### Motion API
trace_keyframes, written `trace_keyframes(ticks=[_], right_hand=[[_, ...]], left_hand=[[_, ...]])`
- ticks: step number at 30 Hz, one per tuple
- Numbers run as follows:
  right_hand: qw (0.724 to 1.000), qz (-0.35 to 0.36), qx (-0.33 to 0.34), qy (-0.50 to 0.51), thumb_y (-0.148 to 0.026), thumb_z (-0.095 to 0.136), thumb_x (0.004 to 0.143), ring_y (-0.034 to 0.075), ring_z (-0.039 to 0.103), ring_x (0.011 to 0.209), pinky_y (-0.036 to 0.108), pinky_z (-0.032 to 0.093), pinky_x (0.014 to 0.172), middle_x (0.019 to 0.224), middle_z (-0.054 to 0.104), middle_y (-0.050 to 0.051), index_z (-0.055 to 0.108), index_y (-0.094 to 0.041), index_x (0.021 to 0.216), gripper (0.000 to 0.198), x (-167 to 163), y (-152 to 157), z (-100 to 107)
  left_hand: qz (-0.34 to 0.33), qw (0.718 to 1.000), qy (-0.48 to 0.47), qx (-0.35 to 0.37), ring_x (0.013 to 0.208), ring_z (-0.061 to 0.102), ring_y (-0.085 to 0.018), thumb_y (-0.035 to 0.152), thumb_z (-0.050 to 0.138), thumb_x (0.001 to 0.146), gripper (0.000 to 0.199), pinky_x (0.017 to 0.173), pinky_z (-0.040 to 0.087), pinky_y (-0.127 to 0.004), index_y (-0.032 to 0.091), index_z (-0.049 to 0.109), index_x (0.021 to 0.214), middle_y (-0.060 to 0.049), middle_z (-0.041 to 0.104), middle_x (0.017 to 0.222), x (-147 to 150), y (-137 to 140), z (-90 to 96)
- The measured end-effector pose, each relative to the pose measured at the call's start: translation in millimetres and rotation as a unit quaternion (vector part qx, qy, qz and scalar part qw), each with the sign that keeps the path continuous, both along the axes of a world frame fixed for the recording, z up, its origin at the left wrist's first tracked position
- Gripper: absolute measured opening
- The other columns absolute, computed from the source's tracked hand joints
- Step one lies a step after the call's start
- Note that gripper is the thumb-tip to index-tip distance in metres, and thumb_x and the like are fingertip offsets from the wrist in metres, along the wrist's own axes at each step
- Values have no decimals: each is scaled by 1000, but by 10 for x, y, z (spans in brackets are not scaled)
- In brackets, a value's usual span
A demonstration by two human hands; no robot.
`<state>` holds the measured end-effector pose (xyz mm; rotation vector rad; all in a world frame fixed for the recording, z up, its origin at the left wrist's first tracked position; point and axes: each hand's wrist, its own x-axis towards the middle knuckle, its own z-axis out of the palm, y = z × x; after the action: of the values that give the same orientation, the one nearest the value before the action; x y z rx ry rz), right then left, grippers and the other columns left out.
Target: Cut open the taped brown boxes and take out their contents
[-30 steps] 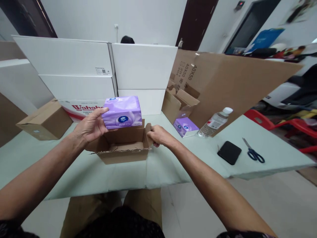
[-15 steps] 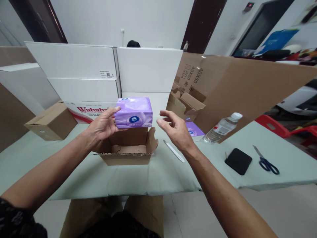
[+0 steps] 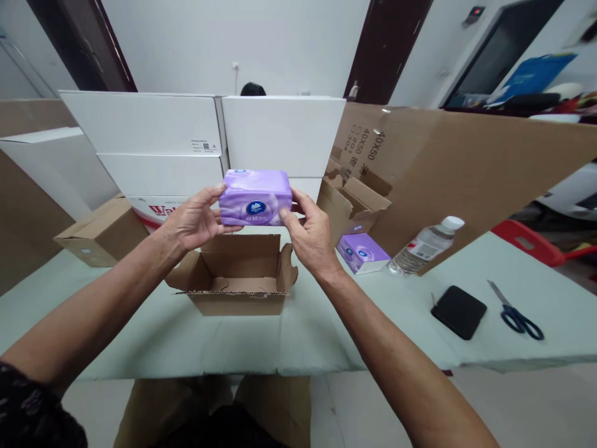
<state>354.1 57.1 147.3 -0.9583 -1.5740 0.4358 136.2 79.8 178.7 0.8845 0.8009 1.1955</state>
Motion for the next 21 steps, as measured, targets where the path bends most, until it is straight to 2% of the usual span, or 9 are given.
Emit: trace_keyframes(ticks=[8,21], right_hand=[[1000,-10,2,-1,-33,68,90,23,70,109,43,60,95,123,75,7,68,-23,134,45,19,33,-2],[1000,-7,5,-8,-35,67,91,25,70,113,45,59,98,126,74,7,68,-25,135,45,-11,-10,18]], left_hand=[[0,1000,14,5,72,69,-21,42,86,72,43,69,55,-34,20,65,101,-5,71,82,17,85,-50],[2,1000,14,5,72,70,-20,41,87,68,46,65,55,-32,19,65,102,-6,73,84,-22,28,-51]])
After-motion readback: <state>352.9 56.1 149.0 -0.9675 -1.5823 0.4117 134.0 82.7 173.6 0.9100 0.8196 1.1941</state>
